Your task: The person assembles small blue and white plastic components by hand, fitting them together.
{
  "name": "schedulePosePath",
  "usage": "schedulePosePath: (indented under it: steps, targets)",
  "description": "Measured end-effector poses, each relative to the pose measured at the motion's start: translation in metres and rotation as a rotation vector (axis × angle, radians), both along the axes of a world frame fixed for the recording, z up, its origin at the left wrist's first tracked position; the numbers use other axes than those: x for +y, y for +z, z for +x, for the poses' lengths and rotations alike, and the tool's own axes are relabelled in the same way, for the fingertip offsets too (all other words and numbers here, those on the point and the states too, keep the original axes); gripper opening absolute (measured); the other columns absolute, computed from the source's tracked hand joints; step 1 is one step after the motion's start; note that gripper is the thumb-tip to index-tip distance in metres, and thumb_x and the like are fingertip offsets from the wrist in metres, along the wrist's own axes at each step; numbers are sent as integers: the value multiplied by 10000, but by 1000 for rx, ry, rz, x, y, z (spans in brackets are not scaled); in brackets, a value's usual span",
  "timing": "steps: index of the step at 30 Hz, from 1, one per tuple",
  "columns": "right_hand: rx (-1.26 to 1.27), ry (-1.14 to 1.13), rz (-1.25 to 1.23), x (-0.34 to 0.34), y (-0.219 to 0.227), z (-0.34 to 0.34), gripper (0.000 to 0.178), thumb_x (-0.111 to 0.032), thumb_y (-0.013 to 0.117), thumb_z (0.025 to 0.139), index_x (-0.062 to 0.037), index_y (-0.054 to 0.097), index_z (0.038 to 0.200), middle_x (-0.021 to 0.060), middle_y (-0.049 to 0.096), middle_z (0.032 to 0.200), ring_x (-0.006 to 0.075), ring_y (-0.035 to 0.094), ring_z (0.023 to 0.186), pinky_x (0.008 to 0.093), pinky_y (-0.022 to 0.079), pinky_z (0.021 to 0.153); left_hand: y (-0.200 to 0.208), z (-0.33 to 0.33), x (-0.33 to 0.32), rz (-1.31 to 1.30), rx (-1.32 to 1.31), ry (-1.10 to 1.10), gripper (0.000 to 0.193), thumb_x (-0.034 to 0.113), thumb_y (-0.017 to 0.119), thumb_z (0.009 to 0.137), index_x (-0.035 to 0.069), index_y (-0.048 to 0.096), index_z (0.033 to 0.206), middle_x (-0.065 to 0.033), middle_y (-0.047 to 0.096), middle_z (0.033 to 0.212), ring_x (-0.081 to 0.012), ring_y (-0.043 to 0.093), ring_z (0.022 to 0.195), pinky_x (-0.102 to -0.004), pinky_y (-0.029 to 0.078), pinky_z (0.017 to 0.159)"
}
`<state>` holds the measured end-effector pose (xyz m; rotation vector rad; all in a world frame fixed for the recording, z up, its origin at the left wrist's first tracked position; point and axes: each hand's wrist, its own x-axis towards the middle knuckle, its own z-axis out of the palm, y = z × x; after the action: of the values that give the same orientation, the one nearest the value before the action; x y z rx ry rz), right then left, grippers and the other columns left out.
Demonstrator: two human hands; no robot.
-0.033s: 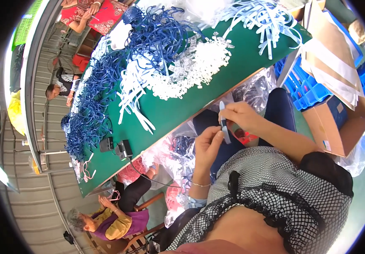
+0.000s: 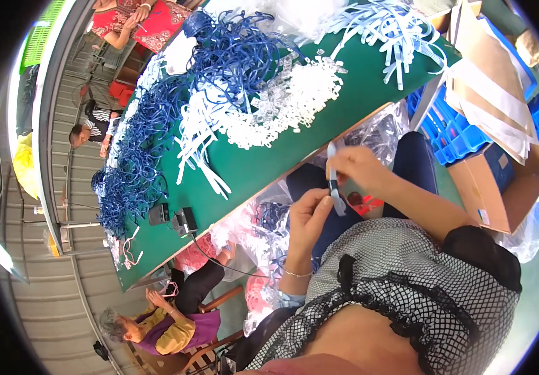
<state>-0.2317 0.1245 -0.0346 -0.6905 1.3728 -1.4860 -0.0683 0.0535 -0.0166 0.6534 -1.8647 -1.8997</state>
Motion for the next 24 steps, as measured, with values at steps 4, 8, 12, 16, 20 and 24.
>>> schedulePosePath:
  steps: [4,8,12,16,20,24]
  targets:
    - [-373,-454,-513,-16,15,-70,204,-149,455,882,-5,529,758,97,560,720,177,550,605,272,464,579,12,4,-3,-54,93,-273,126,63,552,852,-46,589,902,0,555,709,-34,454,629,-189,360,539]
    - [-473,-133,-483,-2,23,-94,180,-192,468,892,-52,526,795,12,467,600,75,425,453,199,351,434,10,-2,6,90,61,-129,123,27,543,851,-36,584,948,45,525,730,-9,420,640,-159,328,553]
    - [358,177,-82,6,30,-18,237,-242,468,908,-67,576,790,12,573,653,80,455,479,240,369,441,7,-14,3,75,53,-57,114,35,546,857,-38,584,936,47,517,726,-8,416,646,-159,330,554]
    - [670,148,-150,5,15,-12,213,-201,490,871,-14,549,787,117,576,659,273,575,577,358,445,567,-2,-18,-1,-50,-58,-180,101,54,554,857,-32,582,901,48,511,720,-15,421,665,-161,342,572]
    - [1004,-110,-126,-3,-11,-37,170,-217,525,849,-53,548,810,144,559,646,331,571,597,407,429,519,-2,-26,2,13,-63,-232,106,75,557,859,-25,585,877,55,509,721,-19,424,669,-167,347,573]
    - [1071,-282,-160,-13,-5,-47,132,-196,547,841,-69,544,805,151,537,632,340,556,581,410,421,497,-2,-33,-4,140,-34,-236,118,97,549,870,-10,595,889,60,514,743,-16,418,657,-157,337,571]
